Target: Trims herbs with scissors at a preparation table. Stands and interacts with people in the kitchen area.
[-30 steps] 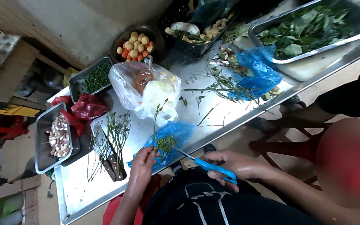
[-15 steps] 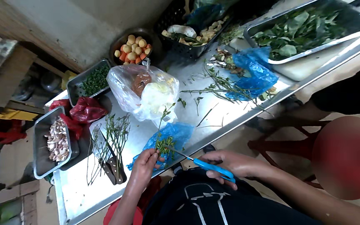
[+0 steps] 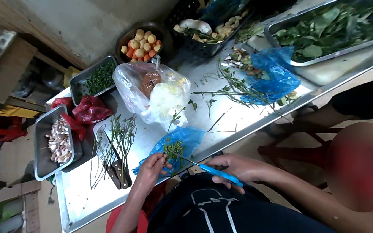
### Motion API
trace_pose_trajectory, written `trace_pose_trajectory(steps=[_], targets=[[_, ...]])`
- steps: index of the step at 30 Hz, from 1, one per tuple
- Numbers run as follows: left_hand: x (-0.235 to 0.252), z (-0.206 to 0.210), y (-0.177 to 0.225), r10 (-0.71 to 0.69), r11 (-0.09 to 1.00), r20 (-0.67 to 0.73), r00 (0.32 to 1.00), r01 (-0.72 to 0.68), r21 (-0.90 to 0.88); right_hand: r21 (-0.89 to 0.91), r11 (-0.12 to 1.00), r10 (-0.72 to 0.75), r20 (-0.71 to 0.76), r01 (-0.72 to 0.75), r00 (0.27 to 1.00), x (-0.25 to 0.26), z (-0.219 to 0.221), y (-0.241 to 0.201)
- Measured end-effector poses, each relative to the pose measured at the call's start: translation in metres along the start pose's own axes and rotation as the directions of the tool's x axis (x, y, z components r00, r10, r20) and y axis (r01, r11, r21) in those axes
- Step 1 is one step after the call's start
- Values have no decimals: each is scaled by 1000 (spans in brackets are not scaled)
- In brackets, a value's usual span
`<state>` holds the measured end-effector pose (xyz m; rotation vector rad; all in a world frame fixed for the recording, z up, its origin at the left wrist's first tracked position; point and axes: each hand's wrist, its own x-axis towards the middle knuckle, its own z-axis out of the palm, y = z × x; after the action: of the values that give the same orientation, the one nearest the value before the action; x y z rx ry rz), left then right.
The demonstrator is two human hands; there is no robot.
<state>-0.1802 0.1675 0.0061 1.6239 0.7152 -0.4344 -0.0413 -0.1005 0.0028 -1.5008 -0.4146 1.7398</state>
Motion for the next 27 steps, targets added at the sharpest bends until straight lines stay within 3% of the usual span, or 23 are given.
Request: trace_pose_trajectory(steps=[7,16,27], targets=[[11,0,-10,-47,996,1,999,47,-76,-36,999,30,-13,-30,999,8,-2,2],[10,1,-12,-63,995,52,997,67,-79,99,995,24,-55,-19,998,7,0,-1],[3,3,-14,-81,994,115,990,89,-63,58,998,33,-47,-31,998,12,3,-1]])
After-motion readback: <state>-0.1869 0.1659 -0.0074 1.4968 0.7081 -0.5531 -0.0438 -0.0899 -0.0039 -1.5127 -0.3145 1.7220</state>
